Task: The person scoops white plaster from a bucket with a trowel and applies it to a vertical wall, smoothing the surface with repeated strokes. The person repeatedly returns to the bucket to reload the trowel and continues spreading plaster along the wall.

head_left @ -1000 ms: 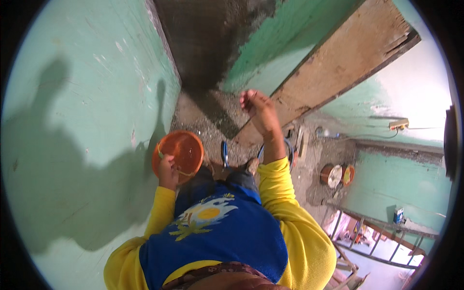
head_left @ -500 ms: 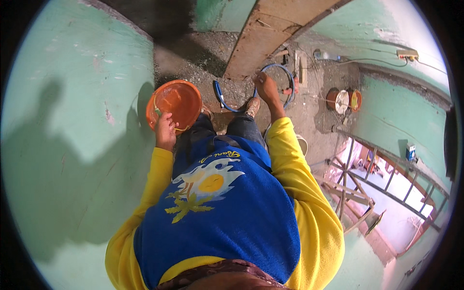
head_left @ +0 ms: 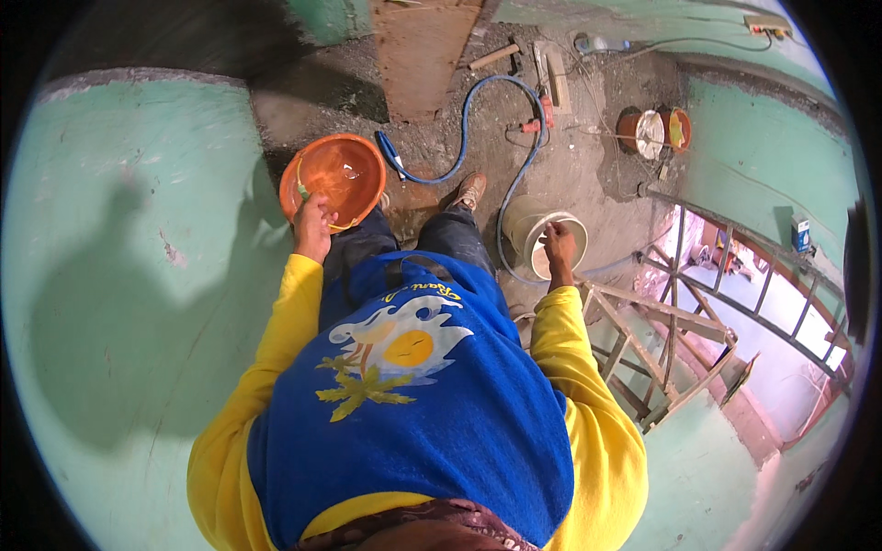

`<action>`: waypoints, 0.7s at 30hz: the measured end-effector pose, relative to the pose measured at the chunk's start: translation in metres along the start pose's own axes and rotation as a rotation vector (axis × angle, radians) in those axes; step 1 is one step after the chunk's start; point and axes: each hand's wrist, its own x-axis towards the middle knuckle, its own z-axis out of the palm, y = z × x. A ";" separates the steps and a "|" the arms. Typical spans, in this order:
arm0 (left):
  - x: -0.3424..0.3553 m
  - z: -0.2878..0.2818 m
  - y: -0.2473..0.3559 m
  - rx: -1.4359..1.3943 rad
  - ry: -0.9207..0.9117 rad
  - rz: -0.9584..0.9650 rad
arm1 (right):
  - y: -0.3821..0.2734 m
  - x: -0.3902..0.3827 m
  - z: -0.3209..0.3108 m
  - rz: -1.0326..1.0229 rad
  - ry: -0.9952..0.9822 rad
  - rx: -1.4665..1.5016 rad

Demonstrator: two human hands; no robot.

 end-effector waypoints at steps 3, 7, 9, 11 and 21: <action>0.002 0.014 -0.012 -0.071 0.045 -0.034 | 0.023 0.006 -0.024 0.022 0.109 0.095; -0.004 0.027 -0.033 -0.166 0.084 0.013 | 0.020 0.034 -0.077 0.056 0.176 0.047; -0.019 0.043 -0.040 -0.205 0.109 0.034 | 0.041 0.070 -0.095 -0.003 0.161 0.051; -0.032 0.049 -0.051 -0.243 0.097 0.084 | 0.065 0.107 -0.104 -0.127 0.152 0.087; -0.108 0.072 -0.092 -0.456 0.354 0.206 | 0.149 0.191 -0.190 0.079 -0.232 0.024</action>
